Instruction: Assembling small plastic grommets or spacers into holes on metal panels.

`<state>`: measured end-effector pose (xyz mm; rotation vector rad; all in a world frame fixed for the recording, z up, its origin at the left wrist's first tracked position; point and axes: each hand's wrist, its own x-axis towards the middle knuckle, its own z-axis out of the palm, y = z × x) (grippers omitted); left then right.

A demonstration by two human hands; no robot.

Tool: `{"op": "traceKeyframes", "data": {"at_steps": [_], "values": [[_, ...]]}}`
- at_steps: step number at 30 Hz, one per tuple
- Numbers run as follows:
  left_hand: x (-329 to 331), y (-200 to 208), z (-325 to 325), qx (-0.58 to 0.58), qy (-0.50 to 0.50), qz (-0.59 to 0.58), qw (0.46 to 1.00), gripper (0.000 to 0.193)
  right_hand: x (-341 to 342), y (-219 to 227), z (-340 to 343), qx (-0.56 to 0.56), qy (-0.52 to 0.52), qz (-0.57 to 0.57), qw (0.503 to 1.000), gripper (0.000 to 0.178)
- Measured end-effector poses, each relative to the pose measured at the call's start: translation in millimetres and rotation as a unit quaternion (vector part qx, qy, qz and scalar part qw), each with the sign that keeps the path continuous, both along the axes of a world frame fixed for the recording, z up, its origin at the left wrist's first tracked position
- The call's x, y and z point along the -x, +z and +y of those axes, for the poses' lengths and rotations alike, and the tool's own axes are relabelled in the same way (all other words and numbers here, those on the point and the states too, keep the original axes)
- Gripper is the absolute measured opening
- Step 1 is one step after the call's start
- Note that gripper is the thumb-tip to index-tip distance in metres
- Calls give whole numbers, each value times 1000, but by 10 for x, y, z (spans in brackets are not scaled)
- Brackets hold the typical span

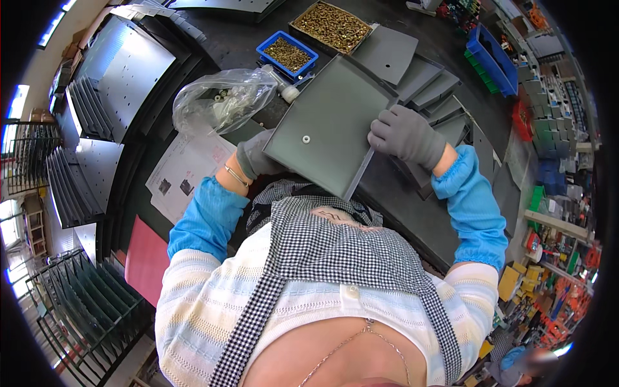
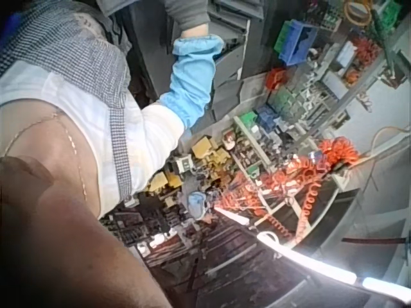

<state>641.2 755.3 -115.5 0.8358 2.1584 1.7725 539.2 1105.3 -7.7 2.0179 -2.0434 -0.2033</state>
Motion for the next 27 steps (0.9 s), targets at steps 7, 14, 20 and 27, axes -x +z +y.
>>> {"op": "traceKeyframes", "data": {"at_steps": [7,14,20,27], "values": [[-150,351,99,-432,7,-571,698,64,129,-414,-75,-23,0,0,1000,12],[-170,-342,114,-145,-1,-372,917,42,234,-1053,-90,2,-108,-55,993,12],[-279,-210,581,-184,74,-453,869,29,-191,-1292,-112,-20,-358,-344,868,27],[-242,256,993,-48,61,-294,953,31,-891,-1092,-402,227,-400,-660,594,41]]}}
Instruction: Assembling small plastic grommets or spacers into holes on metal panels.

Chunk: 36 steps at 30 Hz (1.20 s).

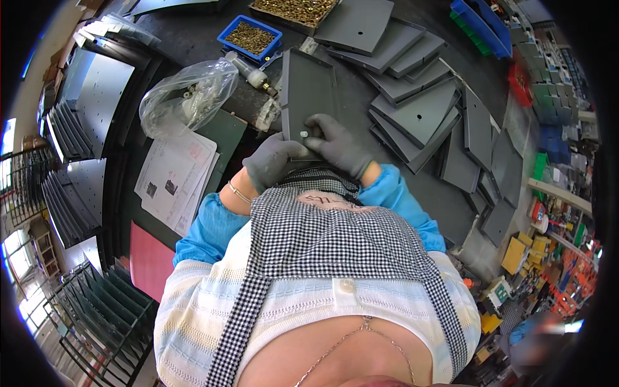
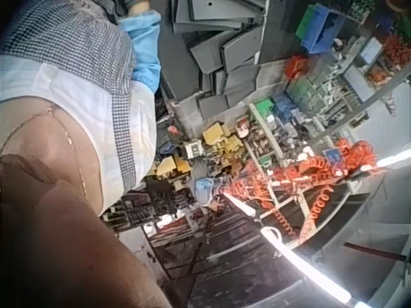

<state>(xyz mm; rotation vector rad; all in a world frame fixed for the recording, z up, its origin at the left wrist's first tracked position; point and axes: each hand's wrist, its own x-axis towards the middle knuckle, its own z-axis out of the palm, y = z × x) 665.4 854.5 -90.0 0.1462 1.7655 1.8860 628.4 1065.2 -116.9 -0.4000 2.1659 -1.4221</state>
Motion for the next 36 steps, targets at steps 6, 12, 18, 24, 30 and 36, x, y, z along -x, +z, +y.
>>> {"op": "traceKeyframes", "data": {"at_steps": [6,12,18,24,30,36], "values": [[93,223,421,-31,-52,-115,991,77,-227,-262,229,223,-137,-87,961,49],[96,4,503,68,-42,-82,993,72,-351,-261,490,240,-195,-146,940,45],[124,-174,627,86,89,-73,990,40,-359,-237,485,218,-211,-145,942,46],[194,-170,670,147,116,-40,982,26,-358,-223,515,175,-191,-103,960,47],[158,-221,660,194,125,43,972,24,-333,-34,442,122,-163,-70,977,47],[128,-215,586,200,109,5,974,30,-338,-148,427,75,-159,-22,984,43]]}}
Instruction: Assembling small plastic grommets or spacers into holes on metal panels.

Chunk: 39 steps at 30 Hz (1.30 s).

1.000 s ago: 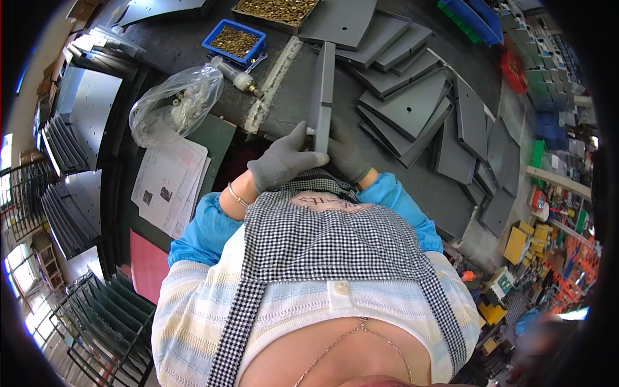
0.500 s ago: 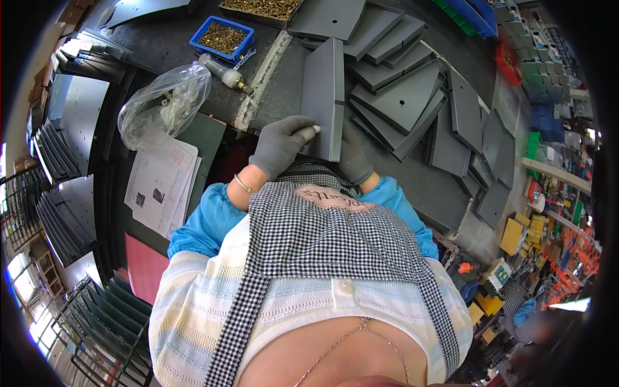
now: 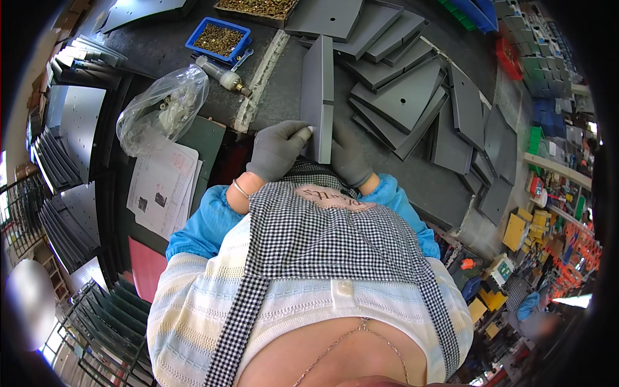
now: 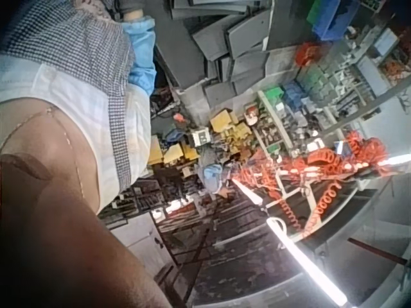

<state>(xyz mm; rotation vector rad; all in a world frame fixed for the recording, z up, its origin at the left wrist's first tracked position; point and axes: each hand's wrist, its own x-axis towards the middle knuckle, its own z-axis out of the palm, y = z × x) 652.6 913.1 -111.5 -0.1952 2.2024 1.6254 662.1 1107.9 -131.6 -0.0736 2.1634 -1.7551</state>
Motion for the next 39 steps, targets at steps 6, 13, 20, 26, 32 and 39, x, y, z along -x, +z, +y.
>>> {"op": "traceKeyframes", "data": {"at_steps": [6,13,20,26,32,39], "values": [[63,633,42,125,-134,-1,983,62,10,70,-60,24,34,51,998,41],[39,595,11,199,-140,-14,970,69,24,-116,-118,284,-32,-168,943,55],[12,492,-16,127,-120,-37,984,59,-45,37,-111,270,-99,-151,946,50],[29,463,-47,120,-133,-45,983,61,-40,-8,-118,13,-54,30,998,37],[47,535,-49,159,-154,-26,975,64,4,-48,-145,32,-46,91,994,33],[87,-106,-365,-122,-47,-91,987,37,-94,-117,-152,65,-65,110,990,33]]}}
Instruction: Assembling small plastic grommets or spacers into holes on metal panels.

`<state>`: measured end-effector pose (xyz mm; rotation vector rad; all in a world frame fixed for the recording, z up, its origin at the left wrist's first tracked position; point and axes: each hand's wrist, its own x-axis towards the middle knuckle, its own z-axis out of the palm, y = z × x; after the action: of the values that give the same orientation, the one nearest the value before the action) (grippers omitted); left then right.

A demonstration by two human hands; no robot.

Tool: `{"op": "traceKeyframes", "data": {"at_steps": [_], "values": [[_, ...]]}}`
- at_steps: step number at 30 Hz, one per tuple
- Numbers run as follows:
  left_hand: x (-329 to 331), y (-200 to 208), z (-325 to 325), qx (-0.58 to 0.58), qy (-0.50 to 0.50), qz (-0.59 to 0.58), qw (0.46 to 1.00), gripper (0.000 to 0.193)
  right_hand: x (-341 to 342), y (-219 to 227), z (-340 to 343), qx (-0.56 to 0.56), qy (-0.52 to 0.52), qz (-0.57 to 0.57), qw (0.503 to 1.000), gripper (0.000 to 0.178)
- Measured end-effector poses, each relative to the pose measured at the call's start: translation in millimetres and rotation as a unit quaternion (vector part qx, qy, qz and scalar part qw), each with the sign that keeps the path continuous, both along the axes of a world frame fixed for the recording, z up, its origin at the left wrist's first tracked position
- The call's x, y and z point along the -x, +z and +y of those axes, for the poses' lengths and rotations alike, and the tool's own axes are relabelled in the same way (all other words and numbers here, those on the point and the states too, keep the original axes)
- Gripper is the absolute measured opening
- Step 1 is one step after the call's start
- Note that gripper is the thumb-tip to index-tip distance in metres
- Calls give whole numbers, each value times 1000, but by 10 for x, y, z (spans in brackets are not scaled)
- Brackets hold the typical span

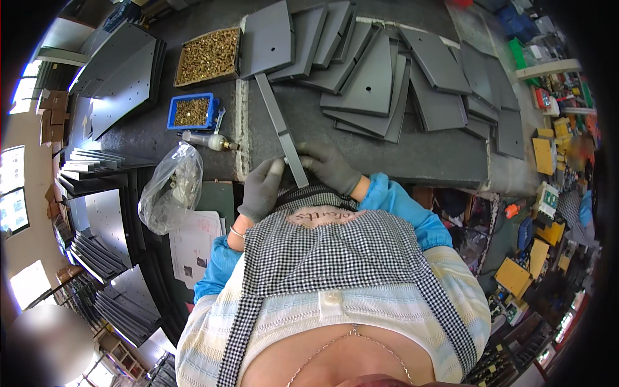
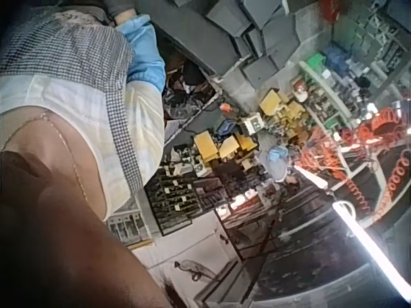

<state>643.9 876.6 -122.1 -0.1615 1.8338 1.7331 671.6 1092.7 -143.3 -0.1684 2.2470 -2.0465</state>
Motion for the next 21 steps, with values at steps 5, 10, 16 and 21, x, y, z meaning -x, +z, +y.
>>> {"op": "traceKeyframes", "data": {"at_steps": [5,10,16,21], "values": [[71,-214,-1,110,-59,134,983,29,-54,-125,-57,126,8,-172,977,40],[172,-55,15,138,-101,233,957,26,57,-357,-124,-17,-16,-74,997,37],[296,91,38,160,-179,365,900,24,187,-91,-123,28,-42,-194,980,49],[274,-178,-21,167,-160,306,924,26,174,-8,-70,65,17,-338,939,48]]}}
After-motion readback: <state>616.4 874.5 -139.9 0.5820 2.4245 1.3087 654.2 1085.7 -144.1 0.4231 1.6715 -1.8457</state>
